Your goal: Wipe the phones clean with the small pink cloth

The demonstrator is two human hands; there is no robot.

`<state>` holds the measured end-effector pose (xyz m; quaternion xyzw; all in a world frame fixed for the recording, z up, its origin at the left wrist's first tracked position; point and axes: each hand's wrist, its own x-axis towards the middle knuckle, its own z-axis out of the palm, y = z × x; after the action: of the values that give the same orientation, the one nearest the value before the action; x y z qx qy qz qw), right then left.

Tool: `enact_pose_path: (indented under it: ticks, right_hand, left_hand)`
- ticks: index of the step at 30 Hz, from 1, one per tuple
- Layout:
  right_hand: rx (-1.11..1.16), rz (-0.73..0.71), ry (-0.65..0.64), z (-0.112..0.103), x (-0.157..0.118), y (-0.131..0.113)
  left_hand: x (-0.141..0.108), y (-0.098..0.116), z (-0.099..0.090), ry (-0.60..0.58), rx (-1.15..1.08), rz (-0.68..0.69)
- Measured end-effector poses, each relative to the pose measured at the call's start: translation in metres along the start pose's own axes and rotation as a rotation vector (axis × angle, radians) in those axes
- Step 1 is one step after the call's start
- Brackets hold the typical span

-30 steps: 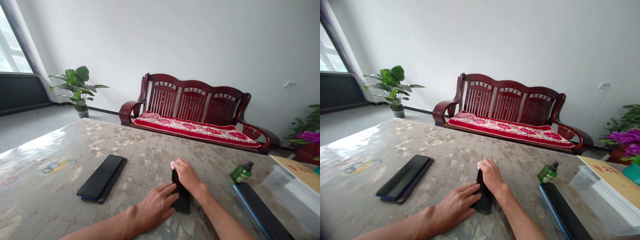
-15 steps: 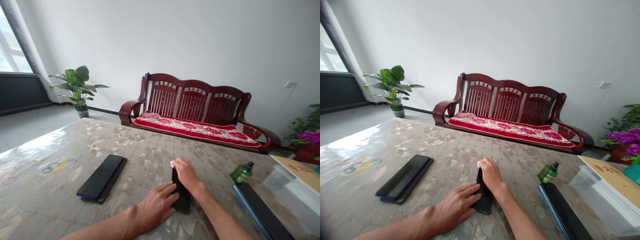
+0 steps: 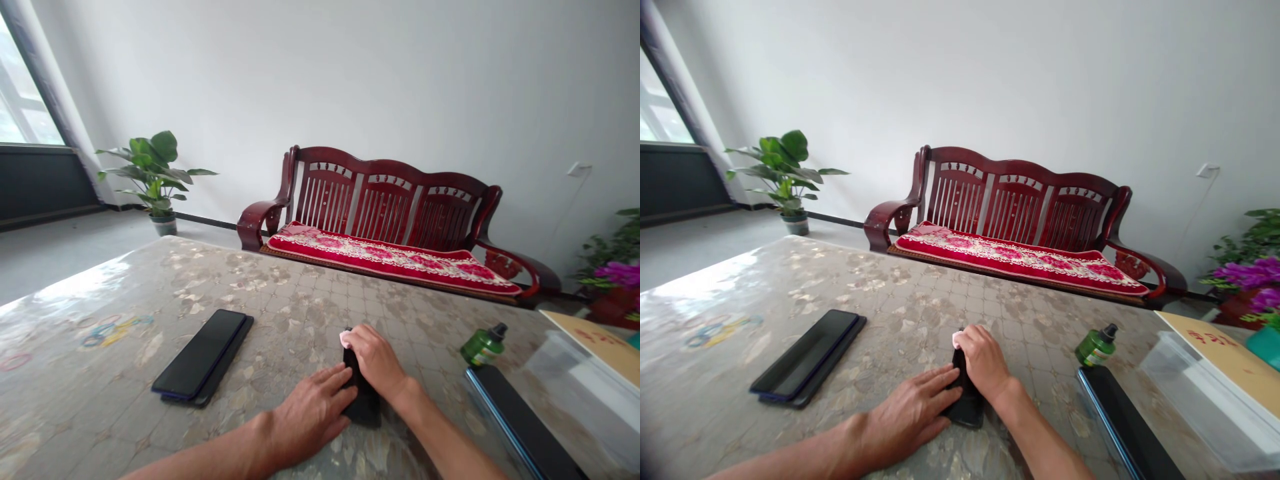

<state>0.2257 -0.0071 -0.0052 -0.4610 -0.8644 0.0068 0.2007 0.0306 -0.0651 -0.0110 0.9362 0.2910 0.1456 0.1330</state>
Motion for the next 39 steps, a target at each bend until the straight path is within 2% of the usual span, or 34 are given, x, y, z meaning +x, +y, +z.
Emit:
enact_pose_path:
  ticks: [3,6,14,23,29,32,39]
  right_hand:
    - [-0.036,0.065,0.017,0.003,0.009,0.004]
    - [-0.07,0.086,-0.005,-0.001,0.007,0.002]
    - [-0.021,-0.046,-0.021,-0.014,-0.028,-0.009]
    - [-0.132,0.05,0.055,0.0,-0.007,0.006]
    - [-0.076,-0.012,-0.017,-0.012,-0.028,-0.002]
    - [-0.067,-0.047,-0.009,-0.014,-0.037,-0.003]
    - [-0.151,0.03,0.067,-0.001,-0.019,0.013]
  left_hand:
    - [-0.001,0.0,0.0,-0.009,0.008,-0.003]
    - [-0.002,0.0,0.001,0.002,0.001,-0.004]
    - [0.0,0.0,0.001,0.022,-0.045,0.003]
    - [0.0,0.001,-0.001,0.004,-0.005,-0.009]
    - [-0.001,0.001,0.0,0.022,-0.035,-0.004]
    - [-0.001,0.0,0.001,0.028,-0.039,-0.004]
    - [-0.001,-0.001,0.002,0.019,-0.024,-0.011]
